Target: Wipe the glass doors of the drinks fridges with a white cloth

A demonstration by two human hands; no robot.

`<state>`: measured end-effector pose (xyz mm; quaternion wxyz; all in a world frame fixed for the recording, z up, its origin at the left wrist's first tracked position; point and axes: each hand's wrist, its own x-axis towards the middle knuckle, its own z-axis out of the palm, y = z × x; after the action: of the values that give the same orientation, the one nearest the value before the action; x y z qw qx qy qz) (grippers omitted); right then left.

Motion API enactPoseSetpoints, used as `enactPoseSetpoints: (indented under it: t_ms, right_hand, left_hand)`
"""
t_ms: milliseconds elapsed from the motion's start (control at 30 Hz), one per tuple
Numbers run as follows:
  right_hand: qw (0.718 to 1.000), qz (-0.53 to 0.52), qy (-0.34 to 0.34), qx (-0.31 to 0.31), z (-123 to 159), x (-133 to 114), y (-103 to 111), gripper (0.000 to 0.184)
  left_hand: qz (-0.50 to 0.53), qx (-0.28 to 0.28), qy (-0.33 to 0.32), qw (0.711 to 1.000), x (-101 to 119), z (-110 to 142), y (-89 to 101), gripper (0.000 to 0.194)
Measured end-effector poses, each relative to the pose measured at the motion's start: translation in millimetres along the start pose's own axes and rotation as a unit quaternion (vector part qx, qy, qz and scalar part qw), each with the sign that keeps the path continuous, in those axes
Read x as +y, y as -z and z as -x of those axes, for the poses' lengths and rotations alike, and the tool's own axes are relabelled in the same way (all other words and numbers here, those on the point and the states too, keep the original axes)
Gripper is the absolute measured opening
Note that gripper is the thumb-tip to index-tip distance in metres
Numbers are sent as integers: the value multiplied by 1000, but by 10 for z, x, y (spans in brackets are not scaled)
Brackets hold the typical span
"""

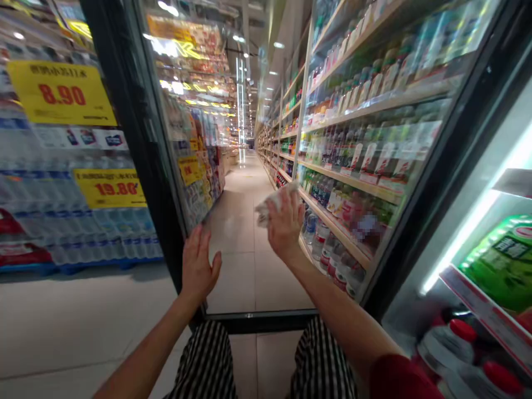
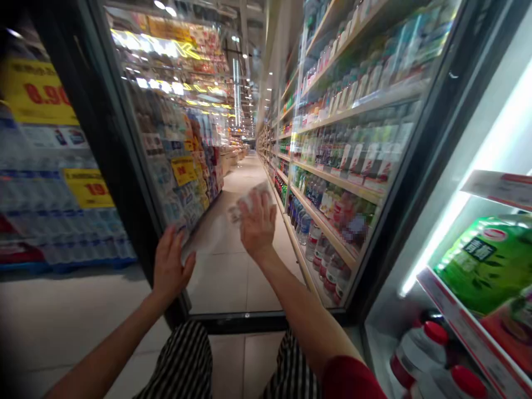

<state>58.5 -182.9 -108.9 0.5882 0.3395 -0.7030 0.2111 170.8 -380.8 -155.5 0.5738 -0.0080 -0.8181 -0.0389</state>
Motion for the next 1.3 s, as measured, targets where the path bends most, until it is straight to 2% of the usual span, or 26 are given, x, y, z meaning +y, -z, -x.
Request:
enactPoseSetpoints:
  t_ms: [33, 100, 167, 200, 300, 367, 400, 500, 567, 633, 700, 767, 800, 833, 900, 933, 967, 1000, 1100, 1167, 1200, 1300]
  right_hand:
    - [996, -18, 80, -23, 79, -109, -69, 41]
    - [959, -56, 264, -83, 265, -381, -216, 38]
    - [929, -74, 344, -112, 300, -654, -339, 37]
    - [931, -75, 339, -115, 227, -772, -380, 37]
    - [971, -63, 206, -101, -167, -1004, -424, 38]
    - [980, -61, 163, -98, -290, -1058, -423, 39]
    - [976, -65, 183, -100, -263, -1058, -421, 39]
    - [930, -84, 339, -118, -45, -974, -425, 32]
    - [915, -83, 374, -127, -78, -899, -423, 32]
    - [942, -72, 306, -116, -345, -854, -396, 37]
    - [978, -55, 181, -91, -669, -838, -355, 39]
    - [989, -46, 119, -79, -808, -820, -315, 40]
    - [986, -49, 138, -83, -776, -800, -297, 40]
    - [977, -56, 186, -94, -691, -765, -282, 39]
    - [941, -72, 309, -119, -477, -648, -255, 36]
    - [926, -73, 349, -124, -408, -570, -239, 36]
    - [925, -68, 354, -118, -392, -487, -216, 35]
    - [938, -57, 326, -103, -429, -405, -183, 36]
    - [990, 2, 135, -35, -686, -212, -34, 40]
    - [998, 31, 59, -15, -747, -131, 73, 41]
    - [997, 36, 66, -18, -712, -90, 119, 40]
    - [981, 37, 185, -48, -522, 113, 223, 37]
  left_hand:
    - [5, 1, 6, 1000, -16, 11, 32, 64]
    - [14, 6, 12, 1000, -46, 54, 90, 63]
    - [22, 11, 6, 1000, -80, 97, 145, 62]
    - [25, 15, 3, 1000, -98, 111, 171, 62]
    - [30, 31, 9, 999, -133, 105, 237, 62]
    - [34, 37, 23, 998, -142, 79, 267, 61]
    - [36, 36, 28, 998, -144, 66, 279, 60]
    - [32, 25, 28, 999, -144, 33, 308, 58]
    - [30, 23, 25, 999, -136, 5, 321, 58]
    - [33, 30, 31, 999, -114, -36, 328, 58]
    - [40, 39, 41, 998, -82, -93, 328, 58]
    - [44, 48, 49, 997, -53, -158, 323, 58]
    - [47, 52, 51, 996, -42, -191, 321, 58]
    - [49, 57, 51, 996, -34, -225, 318, 58]
    - [53, 64, 45, 996, -23, -297, 307, 58]
    - [54, 66, 41, 995, -18, -338, 297, 58]
    - [55, 68, 38, 995, -10, -384, 283, 58]
    - [55, 68, 33, 996, 2, -437, 264, 58]
    - [48, 67, 10, 997, 75, -624, 177, 59]
    - [36, 65, -18, 997, 150, -757, 103, 58]
    - [27, 63, -28, 997, 191, -819, 64, 57]
    - [5, 57, -35, 998, 309, -968, -56, 55]
